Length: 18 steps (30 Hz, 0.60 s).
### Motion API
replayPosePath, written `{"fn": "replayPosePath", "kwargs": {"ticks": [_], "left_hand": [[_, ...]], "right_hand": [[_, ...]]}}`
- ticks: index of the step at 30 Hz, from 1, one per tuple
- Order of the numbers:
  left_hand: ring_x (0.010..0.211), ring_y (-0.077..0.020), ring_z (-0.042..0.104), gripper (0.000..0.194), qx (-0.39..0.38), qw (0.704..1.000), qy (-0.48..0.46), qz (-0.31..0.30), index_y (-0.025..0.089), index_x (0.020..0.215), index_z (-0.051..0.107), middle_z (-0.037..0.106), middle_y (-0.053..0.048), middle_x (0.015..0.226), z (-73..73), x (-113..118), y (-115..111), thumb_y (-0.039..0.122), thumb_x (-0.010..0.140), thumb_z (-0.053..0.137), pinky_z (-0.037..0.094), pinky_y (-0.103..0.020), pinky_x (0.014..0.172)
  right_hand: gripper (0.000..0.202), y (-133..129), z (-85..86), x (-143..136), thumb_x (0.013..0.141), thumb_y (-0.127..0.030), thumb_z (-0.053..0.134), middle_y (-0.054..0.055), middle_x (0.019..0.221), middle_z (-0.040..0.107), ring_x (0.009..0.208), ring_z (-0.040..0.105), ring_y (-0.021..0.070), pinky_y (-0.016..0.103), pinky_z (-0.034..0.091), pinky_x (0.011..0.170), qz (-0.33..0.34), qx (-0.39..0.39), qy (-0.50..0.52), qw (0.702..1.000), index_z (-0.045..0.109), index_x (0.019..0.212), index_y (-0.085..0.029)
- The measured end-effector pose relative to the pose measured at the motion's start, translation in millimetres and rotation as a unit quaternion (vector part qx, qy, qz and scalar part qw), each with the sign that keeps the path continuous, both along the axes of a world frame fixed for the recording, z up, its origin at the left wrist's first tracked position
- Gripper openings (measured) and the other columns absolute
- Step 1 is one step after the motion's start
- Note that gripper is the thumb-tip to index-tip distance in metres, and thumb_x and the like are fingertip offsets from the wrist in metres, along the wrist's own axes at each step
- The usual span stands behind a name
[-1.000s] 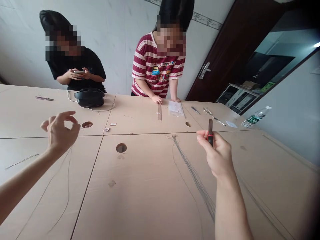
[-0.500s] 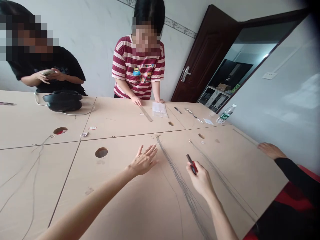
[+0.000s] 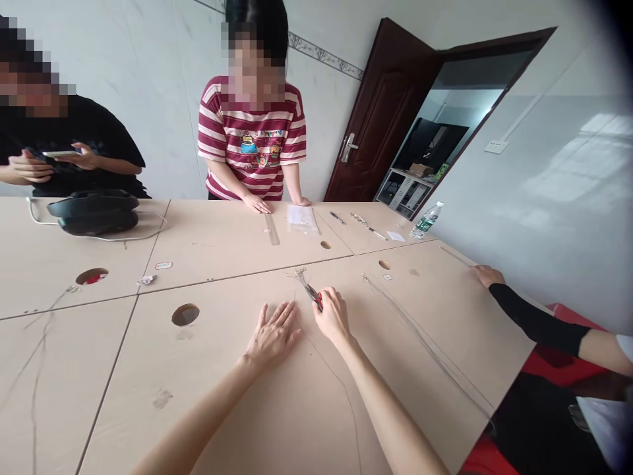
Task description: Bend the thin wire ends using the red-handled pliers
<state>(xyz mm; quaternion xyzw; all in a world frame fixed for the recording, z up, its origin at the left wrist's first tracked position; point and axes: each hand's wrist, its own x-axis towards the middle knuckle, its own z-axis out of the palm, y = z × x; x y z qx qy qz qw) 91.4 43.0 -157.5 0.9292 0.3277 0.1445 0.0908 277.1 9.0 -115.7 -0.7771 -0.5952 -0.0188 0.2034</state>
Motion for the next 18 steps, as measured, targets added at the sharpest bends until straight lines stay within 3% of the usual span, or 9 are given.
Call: {"fn": "replayPosePath", "kwargs": {"ticks": [7,13,18], "left_hand": [[0.145,-0.0295,0.034,0.058,0.017,1.0,-0.006,0.017,0.019,0.151,0.038,0.036,-0.013,0.156,1.2,-13.7,-26.2,0.048,0.102,0.03,0.019,-0.062,0.118],[0.144,-0.0304,0.036,0.06,0.017,1.0,-0.001,0.024,0.016,0.15,0.039,0.035,-0.012,0.156,2.9,-27.7,-47.8,0.049,0.102,0.029,0.026,-0.059,0.117],[0.144,-0.0288,0.036,0.059,0.064,0.998,-0.01,0.022,0.021,0.155,0.03,0.034,-0.009,0.157,-4.4,-51.2,-74.6,0.047,0.101,0.034,0.026,-0.054,0.118]], "right_hand": [[0.026,13.1,-16.1,7.5,0.092,-0.038,0.059,0.015,0.112,0.061,0.108,0.058,0.0279,0.038,0.045,0.09,-0.06,-0.045,-0.011,0.997,0.063,0.101,-0.014],[0.033,20.5,-17.8,12.9,0.095,-0.035,0.059,0.01,0.124,0.061,0.106,0.063,0.0227,0.044,0.054,0.09,-0.101,-0.068,-0.019,0.992,0.059,0.123,-0.016],[0.034,30.6,-16.9,22.2,0.096,-0.034,0.059,0.01,0.126,0.061,0.106,0.063,0.0222,0.043,0.055,0.089,-0.148,-0.08,-0.019,0.986,0.058,0.125,-0.017]]}}
